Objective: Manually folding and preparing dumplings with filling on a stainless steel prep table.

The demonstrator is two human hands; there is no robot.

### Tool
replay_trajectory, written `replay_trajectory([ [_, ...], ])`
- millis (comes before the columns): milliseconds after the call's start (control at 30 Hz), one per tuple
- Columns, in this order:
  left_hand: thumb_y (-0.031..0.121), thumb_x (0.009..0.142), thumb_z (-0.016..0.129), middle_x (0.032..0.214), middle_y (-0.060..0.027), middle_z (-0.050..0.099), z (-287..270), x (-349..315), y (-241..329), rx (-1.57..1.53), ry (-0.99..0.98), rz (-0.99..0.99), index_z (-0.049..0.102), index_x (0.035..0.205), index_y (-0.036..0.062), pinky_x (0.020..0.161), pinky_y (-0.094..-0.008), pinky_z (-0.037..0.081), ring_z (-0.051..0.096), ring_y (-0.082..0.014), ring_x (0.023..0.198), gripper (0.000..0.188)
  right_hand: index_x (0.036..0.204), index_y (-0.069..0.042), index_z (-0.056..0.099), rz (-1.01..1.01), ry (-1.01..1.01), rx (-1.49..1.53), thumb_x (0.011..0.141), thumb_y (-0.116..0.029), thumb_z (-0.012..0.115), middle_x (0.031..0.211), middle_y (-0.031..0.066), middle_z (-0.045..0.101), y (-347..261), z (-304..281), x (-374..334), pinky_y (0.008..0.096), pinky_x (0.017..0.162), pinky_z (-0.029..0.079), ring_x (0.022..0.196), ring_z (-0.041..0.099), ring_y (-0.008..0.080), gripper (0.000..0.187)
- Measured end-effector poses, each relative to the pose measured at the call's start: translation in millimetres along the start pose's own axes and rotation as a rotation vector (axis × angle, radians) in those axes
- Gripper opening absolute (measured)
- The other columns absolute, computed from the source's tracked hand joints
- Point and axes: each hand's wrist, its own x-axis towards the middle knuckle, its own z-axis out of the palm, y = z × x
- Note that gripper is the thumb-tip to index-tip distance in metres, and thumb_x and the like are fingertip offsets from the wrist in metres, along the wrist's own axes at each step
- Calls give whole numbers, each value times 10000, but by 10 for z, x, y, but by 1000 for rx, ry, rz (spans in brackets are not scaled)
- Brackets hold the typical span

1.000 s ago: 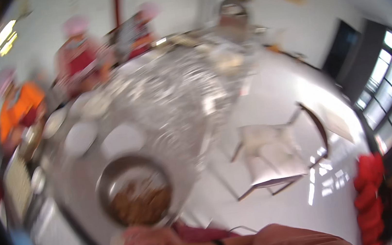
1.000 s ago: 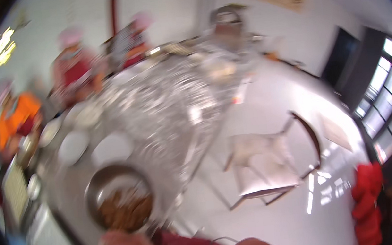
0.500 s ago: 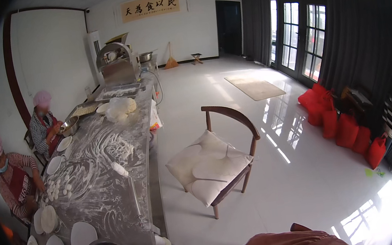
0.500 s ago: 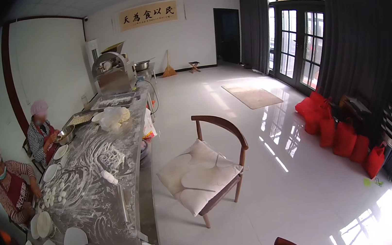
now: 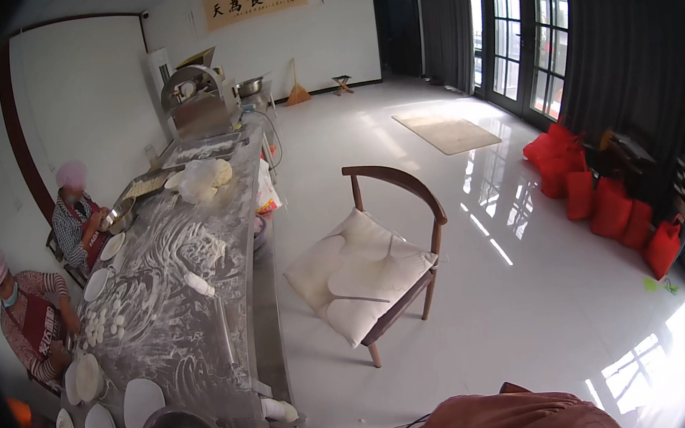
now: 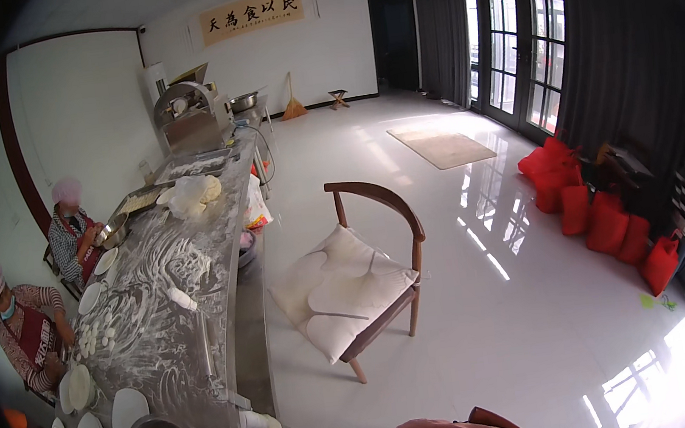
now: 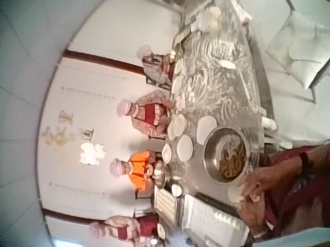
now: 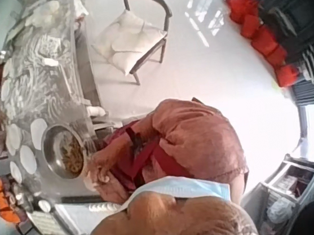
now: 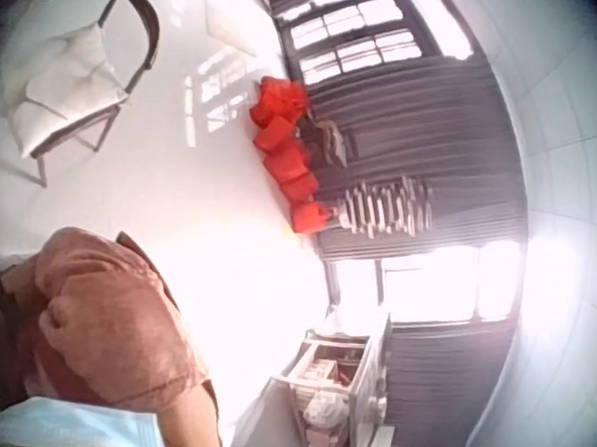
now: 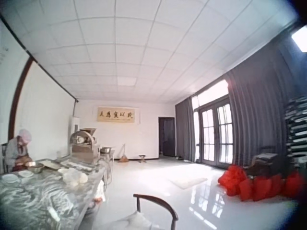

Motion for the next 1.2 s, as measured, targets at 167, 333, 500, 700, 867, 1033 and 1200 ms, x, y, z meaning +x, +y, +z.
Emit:
replay_trajectory([
  [167,243,1069,415,1371,-195,488,28,-158,-52,103,11,21,384,1394,-95,1161,-510,304,457,-336,1273,470,922,-41,721,38,-25,137,994,-319,599,960,121,717,-140,63,-70,495,1088,413,983,657,323,312],
  [333,280,1066,424,1410,-207,470,223,-219,-215,-157,-132,24,382,1409,-63,1186,-521,297,447,-340,1319,487,957,-48,713,109,-212,247,1021,-303,552,982,109,721,-289,69,9,498,1069,430,1023,651,340,309],
  [500,215,957,557,1187,-194,614,379,-42,-326,633,330,313,549,1246,-16,984,-422,498,615,-336,1119,370,992,3,713,255,17,143,917,-87,669,1117,120,712,-565,-116,91,427,1011,496,1235,598,347,125],
  [700,322,1055,471,1369,-181,520,353,-261,-429,546,338,484,426,1377,-117,1081,-455,448,562,-270,1230,546,921,18,726,268,35,10,798,-55,751,1087,158,736,-646,87,256,431,1001,516,1223,615,360,146],
  [867,351,1087,380,1383,-173,511,312,-379,-423,604,387,500,376,1428,-119,1099,-438,429,529,-251,1278,581,974,14,729,197,-96,52,788,-15,744,1096,176,732,-457,180,185,446,995,513,1232,605,384,188],
  [1033,350,1100,320,1364,-160,524,178,-454,-329,552,376,438,412,1412,-94,1075,-424,443,541,-241,1252,550,972,-8,727,348,-102,91,794,-2,738,1106,176,732,-476,262,248,466,1008,501,1192,629,404,179],
  [1200,365,1105,288,1305,-148,549,116,-511,-297,607,335,373,469,1356,-78,998,-401,486,579,-225,1157,540,979,-22,724,243,-230,94,796,-29,746,1055,150,747,-373,224,239,482,1029,485,1173,644,387,184],
])
